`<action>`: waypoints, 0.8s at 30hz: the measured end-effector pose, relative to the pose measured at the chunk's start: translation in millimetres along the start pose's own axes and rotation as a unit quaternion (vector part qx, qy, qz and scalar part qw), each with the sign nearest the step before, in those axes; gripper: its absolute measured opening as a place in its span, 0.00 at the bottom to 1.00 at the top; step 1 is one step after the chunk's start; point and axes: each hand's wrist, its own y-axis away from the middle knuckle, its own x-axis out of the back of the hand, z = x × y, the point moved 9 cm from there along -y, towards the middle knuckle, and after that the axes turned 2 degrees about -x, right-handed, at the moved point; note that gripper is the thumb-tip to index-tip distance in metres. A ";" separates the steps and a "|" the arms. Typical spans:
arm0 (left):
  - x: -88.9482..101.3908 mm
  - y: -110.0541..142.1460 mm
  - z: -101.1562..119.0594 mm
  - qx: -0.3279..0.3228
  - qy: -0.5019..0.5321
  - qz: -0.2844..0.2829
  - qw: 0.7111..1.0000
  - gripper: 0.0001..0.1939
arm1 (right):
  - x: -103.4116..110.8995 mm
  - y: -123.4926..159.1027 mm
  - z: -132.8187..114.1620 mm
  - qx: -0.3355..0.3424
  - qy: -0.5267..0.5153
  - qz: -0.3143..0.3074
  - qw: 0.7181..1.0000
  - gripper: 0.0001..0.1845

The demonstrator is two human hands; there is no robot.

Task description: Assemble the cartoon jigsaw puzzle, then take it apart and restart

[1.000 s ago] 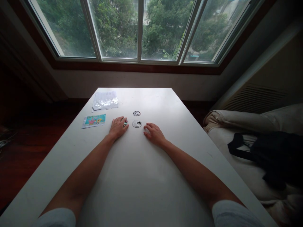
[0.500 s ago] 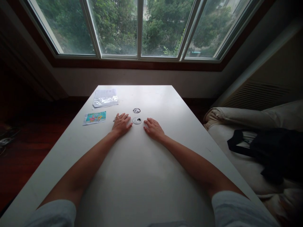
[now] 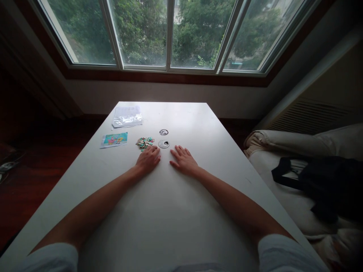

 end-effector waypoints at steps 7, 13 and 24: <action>-24.2 10.3 -6.4 -0.051 0.018 -0.068 0.996 0.37 | 0.0 6.2 -9.5 0.024 0.007 -0.019 0.999 0.38; -26.9 12.1 -9.3 -0.073 0.024 -0.102 0.992 0.40 | 4.3 0.6 -7.5 0.046 0.000 -0.017 0.999 0.39; -26.2 10.6 -7.4 -0.083 0.015 -0.125 0.989 0.41 | 2.9 -2.7 -5.9 0.060 0.026 -0.032 0.997 0.41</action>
